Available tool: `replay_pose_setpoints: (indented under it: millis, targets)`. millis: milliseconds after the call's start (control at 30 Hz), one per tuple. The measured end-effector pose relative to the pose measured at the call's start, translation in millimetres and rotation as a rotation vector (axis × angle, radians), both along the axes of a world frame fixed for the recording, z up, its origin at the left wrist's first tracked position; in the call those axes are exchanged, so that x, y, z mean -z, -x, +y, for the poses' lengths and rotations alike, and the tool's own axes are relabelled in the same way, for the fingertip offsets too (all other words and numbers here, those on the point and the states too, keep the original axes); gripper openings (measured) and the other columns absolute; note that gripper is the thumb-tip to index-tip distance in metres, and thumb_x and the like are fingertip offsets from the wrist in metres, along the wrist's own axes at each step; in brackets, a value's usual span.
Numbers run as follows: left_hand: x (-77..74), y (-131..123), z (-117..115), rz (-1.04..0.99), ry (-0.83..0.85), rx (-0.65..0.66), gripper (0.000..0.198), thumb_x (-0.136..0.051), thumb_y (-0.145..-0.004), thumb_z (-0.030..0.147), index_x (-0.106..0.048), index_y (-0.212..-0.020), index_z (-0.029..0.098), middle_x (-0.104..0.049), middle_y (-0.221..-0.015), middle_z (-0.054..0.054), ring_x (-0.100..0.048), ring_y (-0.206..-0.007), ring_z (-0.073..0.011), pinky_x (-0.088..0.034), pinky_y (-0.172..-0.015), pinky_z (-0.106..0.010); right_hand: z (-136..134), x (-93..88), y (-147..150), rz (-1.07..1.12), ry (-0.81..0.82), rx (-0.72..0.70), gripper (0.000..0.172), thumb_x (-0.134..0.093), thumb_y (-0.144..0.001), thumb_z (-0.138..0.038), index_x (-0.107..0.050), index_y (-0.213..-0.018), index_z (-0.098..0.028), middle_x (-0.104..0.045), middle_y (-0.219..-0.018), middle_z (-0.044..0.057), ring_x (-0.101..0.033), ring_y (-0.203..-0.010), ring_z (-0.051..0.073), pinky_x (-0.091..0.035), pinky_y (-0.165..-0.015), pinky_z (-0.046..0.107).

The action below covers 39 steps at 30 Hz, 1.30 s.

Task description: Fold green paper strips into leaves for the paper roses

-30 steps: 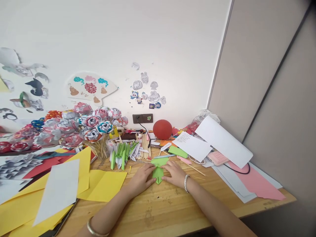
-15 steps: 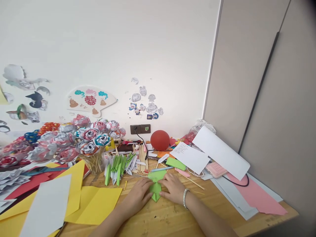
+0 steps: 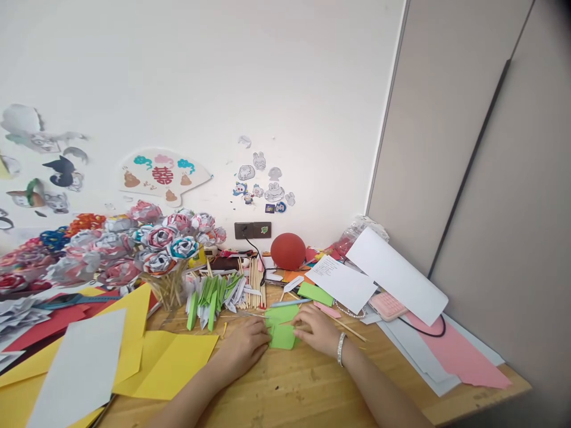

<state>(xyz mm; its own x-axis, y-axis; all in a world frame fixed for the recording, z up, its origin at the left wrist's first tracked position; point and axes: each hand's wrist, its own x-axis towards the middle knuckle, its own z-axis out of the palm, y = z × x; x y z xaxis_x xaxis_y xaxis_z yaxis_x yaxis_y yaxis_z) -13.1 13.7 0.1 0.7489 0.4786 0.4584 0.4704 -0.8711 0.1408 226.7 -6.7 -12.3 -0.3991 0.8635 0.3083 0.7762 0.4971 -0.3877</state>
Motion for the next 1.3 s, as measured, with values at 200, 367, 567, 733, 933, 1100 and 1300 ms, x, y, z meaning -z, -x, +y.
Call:
replay_pose_setpoints:
  millis: [200,367,567,733,933,1100,1300]
  targets:
    - [-0.9,0.6,-2.5,0.082,0.015,-0.054,0.019,-0.048,-0.084,0.019,-0.064,-0.092,0.024,-0.063,-0.079,-0.004,-0.058,-0.079,-0.0218,-0.047,-0.072,-0.034,0.3,2.4,1.9,-0.002,0.028,0.005,0.028,-0.076,-0.068,-0.035,-0.064,-0.087,-0.018,-0.063,-0.09,0.004,-0.052,-0.089,0.022,-0.038,-0.078,0.033]
    - [-1.5,-1.0,-3.0,0.024,0.074,-0.145,0.024,-0.05,-0.086,0.022,-0.058,-0.108,0.021,-0.061,-0.104,-0.009,-0.055,-0.098,-0.0239,-0.046,-0.084,-0.037,0.1,3.4,8.7,0.013,0.065,-0.068,0.009,-0.072,-0.074,-0.019,-0.068,-0.081,-0.022,-0.063,-0.089,0.0,-0.054,-0.092,0.017,-0.038,-0.083,0.027]
    - [4.8,-6.5,-6.7,0.027,0.252,-0.096,0.028,-0.068,-0.071,0.022,-0.059,-0.098,0.024,-0.058,-0.108,-0.006,-0.051,-0.104,-0.0254,-0.041,-0.091,-0.038,-2.2,1.7,10.7,0.07,0.075,0.037,0.014,-0.068,-0.077,-0.026,-0.065,-0.089,-0.02,-0.06,-0.093,0.004,-0.052,-0.093,0.02,-0.038,-0.083,0.032]
    - [9.4,-8.2,-6.8,0.02,0.284,-0.165,0.015,-0.067,-0.069,0.019,-0.055,-0.079,0.021,-0.059,-0.097,-0.004,-0.054,-0.093,-0.0233,-0.043,-0.081,-0.034,-3.8,1.1,11.0,0.106,0.132,0.05,0.012,-0.068,-0.077,-0.031,-0.066,-0.081,-0.019,-0.06,-0.088,0.003,-0.053,-0.091,0.019,-0.039,-0.082,0.031]
    - [11.9,-5.8,-6.5,-0.033,0.333,-0.184,0.024,-0.066,-0.066,0.017,-0.052,-0.084,0.024,-0.056,-0.11,-0.004,-0.051,-0.105,-0.0253,-0.041,-0.089,-0.035,-6.4,2.0,12.5,0.272,0.239,-0.115,0.044,-0.083,-0.057,-0.031,-0.063,-0.095,-0.021,-0.06,-0.099,0.002,-0.052,-0.097,0.021,-0.039,-0.085,0.03]
    - [15.3,-4.9,-7.4,-0.069,0.389,-0.177,0.033,-0.064,-0.067,0.015,-0.052,-0.096,0.026,-0.059,-0.104,-0.003,-0.053,-0.1,-0.0242,-0.043,-0.086,-0.035,-5.0,7.5,18.6,0.406,0.337,-0.048,0.039,-0.072,-0.059,-0.006,-0.06,-0.094,-0.019,-0.061,-0.087,0.0,-0.055,-0.08,0.017,-0.043,-0.072,0.026]
    - [21.3,-10.4,-8.2,-0.162,0.494,-0.17,0.049,-0.062,-0.066,0.013,-0.05,-0.11,0.028,-0.056,-0.115,-0.005,-0.049,-0.11,-0.0255,-0.039,-0.094,-0.038,-2.2,11.1,29.8,0.609,0.39,0.004,0.035,-0.059,-0.061,-0.001,-0.058,-0.091,-0.02,-0.057,-0.075,-0.003,-0.054,-0.069,0.014,-0.044,-0.063,0.023]
